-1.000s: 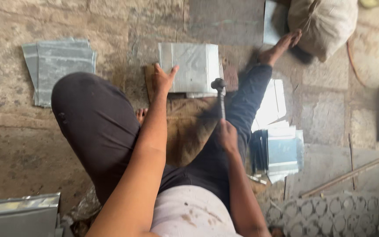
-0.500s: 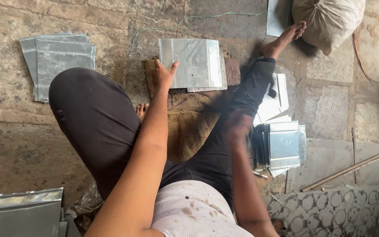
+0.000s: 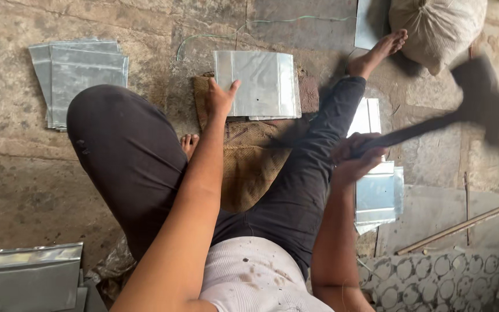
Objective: The person sits on the floor and uses a hammer to repeatedly strike a rectangular metal sheet placed on a brick. They adjust the sheet's position and flip it over to work on different areas, with stacks of similar metal sheets visible nearby.
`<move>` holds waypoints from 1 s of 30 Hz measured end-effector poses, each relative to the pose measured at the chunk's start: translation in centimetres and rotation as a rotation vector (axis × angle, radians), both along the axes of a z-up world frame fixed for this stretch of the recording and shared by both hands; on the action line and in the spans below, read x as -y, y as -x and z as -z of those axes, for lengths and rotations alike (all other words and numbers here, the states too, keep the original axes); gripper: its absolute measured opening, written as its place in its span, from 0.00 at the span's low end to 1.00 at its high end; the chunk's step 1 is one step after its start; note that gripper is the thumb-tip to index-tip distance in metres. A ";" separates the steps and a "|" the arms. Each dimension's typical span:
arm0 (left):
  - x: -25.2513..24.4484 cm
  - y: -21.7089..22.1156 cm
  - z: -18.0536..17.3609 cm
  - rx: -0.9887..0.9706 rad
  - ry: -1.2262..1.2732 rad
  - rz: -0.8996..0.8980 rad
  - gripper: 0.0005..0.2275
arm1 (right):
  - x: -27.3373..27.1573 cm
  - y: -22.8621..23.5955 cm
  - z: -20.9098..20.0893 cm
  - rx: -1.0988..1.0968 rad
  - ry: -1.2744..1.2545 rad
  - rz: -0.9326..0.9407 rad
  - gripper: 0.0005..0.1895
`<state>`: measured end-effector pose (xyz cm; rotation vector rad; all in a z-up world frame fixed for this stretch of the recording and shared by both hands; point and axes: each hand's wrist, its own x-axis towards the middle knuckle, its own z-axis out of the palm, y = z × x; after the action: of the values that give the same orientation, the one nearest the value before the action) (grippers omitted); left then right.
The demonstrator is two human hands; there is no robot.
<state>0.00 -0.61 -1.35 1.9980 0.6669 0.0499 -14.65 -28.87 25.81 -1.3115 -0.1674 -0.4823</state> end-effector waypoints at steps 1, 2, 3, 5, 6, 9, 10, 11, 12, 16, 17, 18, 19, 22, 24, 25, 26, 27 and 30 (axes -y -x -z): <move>0.0 0.2 -0.2 -0.023 -0.009 0.004 0.45 | 0.0 -0.3 2.3 0.040 0.037 -0.010 0.27; -0.1 0.3 -0.5 -0.040 -0.018 0.007 0.44 | 0.0 -0.7 4.9 0.085 0.075 -0.020 0.27; -0.1 0.4 -0.7 -0.057 -0.027 0.011 0.43 | 0.9 -0.6 6.9 -0.039 0.223 -0.010 0.27; -0.3 0.6 -1.2 -0.052 -0.028 0.020 0.42 | 1.9 0.0 10.4 -0.287 0.516 0.005 0.27; -0.2 0.5 -1.4 -0.045 -0.026 0.023 0.41 | 2.2 0.1 11.5 -0.409 0.664 0.012 0.28; -0.1 -0.3 -1.5 -0.049 0.036 0.043 0.41 | 1.5 -0.5 11.1 -0.768 1.107 0.029 0.28; -0.2 -0.6 -1.3 -0.044 -0.025 0.032 0.42 | 1.2 -1.0 9.6 -0.733 0.954 0.002 0.29; 0.0 -1.2 -1.1 -0.039 -0.086 0.021 0.44 | 1.3 -1.7 7.2 -0.697 0.802 -0.026 0.30; 0.9 -0.6 -0.3 -0.047 -0.143 0.033 0.45 | 1.4 -0.8 4.7 -0.681 0.646 -0.037 0.32; 0.6 0.8 0.3 0.020 -0.104 0.019 0.46 | 0.5 0.7 -2.2 -0.479 0.152 0.105 0.26; 0.3 0.7 -0.1 0.002 -0.094 0.027 0.46 | 0.4 0.9 -1.5 -0.350 0.099 0.070 0.26; 0.3 0.5 -0.7 -0.010 -0.081 0.035 0.45 | 0.7 0.6 -0.1 -0.215 0.050 0.036 0.27; 0.2 1.0 -1.2 -0.063 -0.030 0.041 0.44 | 1.8 0.6 1.8 -0.079 0.001 0.002 0.27; 0.2 1.3 -2.7 -0.091 0.014 0.040 0.42 | 3.0 -0.6 12.0 0.155 0.486 0.265 0.22; 0.0 1.0 -3.0 0.043 -0.107 0.012 0.41 | 3.9 -0.3 16.2 0.121 1.127 0.317 0.21; 0.1 0.8 -3.2 -0.003 -0.092 0.025 0.40 | 3.7 0.1 16.9 -0.124 1.205 0.130 0.22; 0.1 1.1 -3.4 -0.047 -0.078 0.032 0.39 | 4.0 -1.0 16.1 -0.278 1.155 0.101 0.22; 0.1 0.8 -3.7 -0.092 -0.065 0.039 0.38 | 4.2 -2.4 14.3 -0.429 1.100 0.067 0.21; 0.7 0.8 -3.4 -0.147 -0.141 0.036 0.37 | 3.2 -3.2 7.6 -0.666 0.550 -0.053 0.22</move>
<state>-0.83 -1.28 2.07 2.1638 0.7378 -0.0741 -11.49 -32.05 18.21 -1.9320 0.2390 0.0785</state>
